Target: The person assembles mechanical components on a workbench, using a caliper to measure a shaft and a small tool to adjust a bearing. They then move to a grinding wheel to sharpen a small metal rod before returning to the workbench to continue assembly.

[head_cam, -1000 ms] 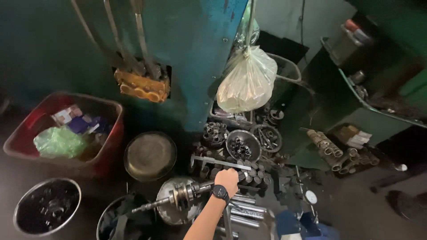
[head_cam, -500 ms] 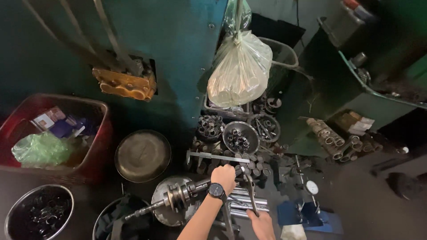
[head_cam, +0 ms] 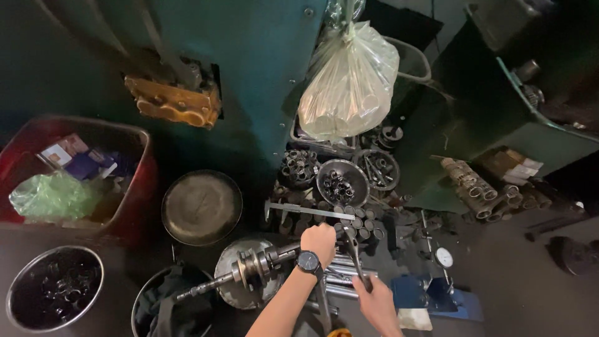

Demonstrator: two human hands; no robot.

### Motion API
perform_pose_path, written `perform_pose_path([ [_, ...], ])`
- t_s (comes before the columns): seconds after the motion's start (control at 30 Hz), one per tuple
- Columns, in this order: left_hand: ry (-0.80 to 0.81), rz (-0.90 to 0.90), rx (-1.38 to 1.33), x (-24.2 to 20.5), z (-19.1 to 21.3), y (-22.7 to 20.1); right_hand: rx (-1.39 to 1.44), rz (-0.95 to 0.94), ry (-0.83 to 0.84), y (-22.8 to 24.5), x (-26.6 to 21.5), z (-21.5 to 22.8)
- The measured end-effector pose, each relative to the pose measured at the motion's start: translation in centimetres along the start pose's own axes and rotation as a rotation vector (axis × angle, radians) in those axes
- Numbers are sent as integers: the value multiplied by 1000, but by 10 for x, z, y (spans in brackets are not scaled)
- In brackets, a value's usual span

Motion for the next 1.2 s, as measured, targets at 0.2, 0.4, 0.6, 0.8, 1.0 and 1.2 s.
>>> perform_pose_path([
  [0.2, 8, -2, -15, 0, 1, -1, -165, 403, -270, 104, -5, 8],
  [0.4, 30, 29, -7, -1, 7, -1, -371, 514, -307, 89, 20, -15],
  [0.6, 11, 27, 9, 0, -4, 2, -485, 502, -174, 111, 12, -15],
  [0.8, 20, 60, 60, 2, -3, 1, -631, 344, 241, 115, 51, -6],
  [1.0, -78, 138, 111, 10, -10, 14, -688, 305, 428, 116, 34, 1],
  [1.2, -38, 199, 109, 14, -9, 16, -500, 278, 375, 59, 11, 32],
])
Point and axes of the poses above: each hand's wrist, its own x-axis towards the middle knuckle, its own z-axis out of the back of the hand, y = z × x, the point moved 10 cm from there along x, towards the middle knuckle, and after that the axes turned 5 degrees about x, right-handed, at the moved point
